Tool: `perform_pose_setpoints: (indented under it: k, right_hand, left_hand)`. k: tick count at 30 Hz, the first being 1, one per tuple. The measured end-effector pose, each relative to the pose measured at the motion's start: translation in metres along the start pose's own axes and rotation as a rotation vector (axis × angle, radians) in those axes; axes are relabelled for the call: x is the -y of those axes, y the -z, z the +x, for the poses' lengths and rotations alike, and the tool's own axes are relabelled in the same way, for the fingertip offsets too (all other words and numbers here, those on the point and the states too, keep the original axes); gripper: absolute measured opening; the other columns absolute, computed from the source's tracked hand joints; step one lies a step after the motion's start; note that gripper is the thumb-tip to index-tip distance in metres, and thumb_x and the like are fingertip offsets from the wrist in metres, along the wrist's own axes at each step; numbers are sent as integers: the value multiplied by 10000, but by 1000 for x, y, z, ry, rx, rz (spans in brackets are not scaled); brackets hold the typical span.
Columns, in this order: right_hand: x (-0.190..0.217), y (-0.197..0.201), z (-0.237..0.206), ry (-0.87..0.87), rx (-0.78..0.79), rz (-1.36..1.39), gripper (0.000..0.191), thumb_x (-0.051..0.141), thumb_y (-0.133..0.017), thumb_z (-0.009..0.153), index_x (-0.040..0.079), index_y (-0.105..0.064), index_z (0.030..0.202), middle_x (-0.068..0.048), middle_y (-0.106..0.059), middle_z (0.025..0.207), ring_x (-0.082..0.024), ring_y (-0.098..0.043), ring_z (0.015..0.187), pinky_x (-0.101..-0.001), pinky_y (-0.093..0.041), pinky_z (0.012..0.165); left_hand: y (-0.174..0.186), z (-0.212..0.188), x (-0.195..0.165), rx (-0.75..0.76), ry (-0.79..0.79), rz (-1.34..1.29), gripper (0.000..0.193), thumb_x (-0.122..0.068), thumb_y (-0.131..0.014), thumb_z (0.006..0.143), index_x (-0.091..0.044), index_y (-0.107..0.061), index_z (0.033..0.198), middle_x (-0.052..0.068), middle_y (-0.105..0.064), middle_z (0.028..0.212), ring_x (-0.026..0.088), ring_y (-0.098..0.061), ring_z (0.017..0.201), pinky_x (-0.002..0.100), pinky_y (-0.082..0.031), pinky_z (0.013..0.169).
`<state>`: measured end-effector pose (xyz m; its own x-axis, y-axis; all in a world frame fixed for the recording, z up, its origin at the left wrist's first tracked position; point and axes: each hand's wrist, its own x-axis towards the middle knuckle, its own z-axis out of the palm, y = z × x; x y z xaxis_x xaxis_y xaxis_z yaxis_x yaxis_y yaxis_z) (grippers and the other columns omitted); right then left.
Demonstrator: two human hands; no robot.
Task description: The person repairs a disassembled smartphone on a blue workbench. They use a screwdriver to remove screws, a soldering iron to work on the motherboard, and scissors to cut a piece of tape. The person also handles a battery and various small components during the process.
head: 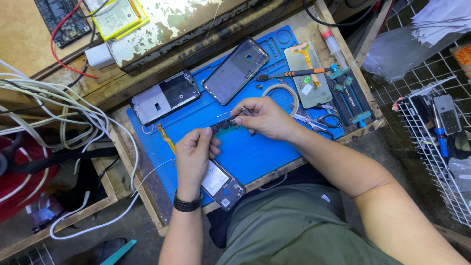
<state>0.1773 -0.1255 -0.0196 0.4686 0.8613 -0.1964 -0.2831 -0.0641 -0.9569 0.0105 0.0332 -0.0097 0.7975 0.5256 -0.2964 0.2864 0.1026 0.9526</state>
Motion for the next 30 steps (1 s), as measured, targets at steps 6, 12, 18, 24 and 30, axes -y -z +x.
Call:
perform_pose_setpoints:
  k: [6,12,18,24,30]
  right_hand:
    - [-3,1,2,-16,37,23,175,95,-697,957,7,-696,1108,-6,-669,823,-39,-563,628,-207,-463,533]
    - [-7,0,1,-65,50,-19,214,119,-680,949,12,-689,1134,10,-694,835,-35,-560,622,-211,-453,514]
    - [-3,-4,-17,482,-10,-799,246,147,-685,960,24,-712,1171,-107,-654,985,-225,-657,893,-354,-536,757]
    - [-9,-26,-42,363,66,-1126,300,143,-712,853,49,-721,1137,-131,-584,881,-317,-609,851,-455,-494,733]
    - [-12,-31,-53,525,0,-1140,303,104,-718,856,39,-710,1152,-112,-611,980,-298,-599,896,-432,-477,782]
  left_hand:
    - [-14,-12,-27,-65,-856,659,470,-130,-814,764,34,-661,1177,171,-647,1141,340,-603,1057,430,-515,887]
    - [-16,-13,-34,-66,-731,744,305,-96,-799,835,-29,-699,1115,123,-665,1028,328,-621,984,417,-512,847]
    - [18,4,-51,-241,-723,756,265,-117,-787,876,-36,-713,1117,142,-651,1065,328,-608,1012,417,-503,858]
    - [54,69,-85,-427,-795,869,267,-130,-808,912,-60,-735,1159,147,-606,1115,346,-550,1076,454,-452,922]
    - [59,119,-105,-493,-746,906,268,-180,-824,896,-104,-764,1145,143,-574,1127,356,-506,1092,475,-406,955]
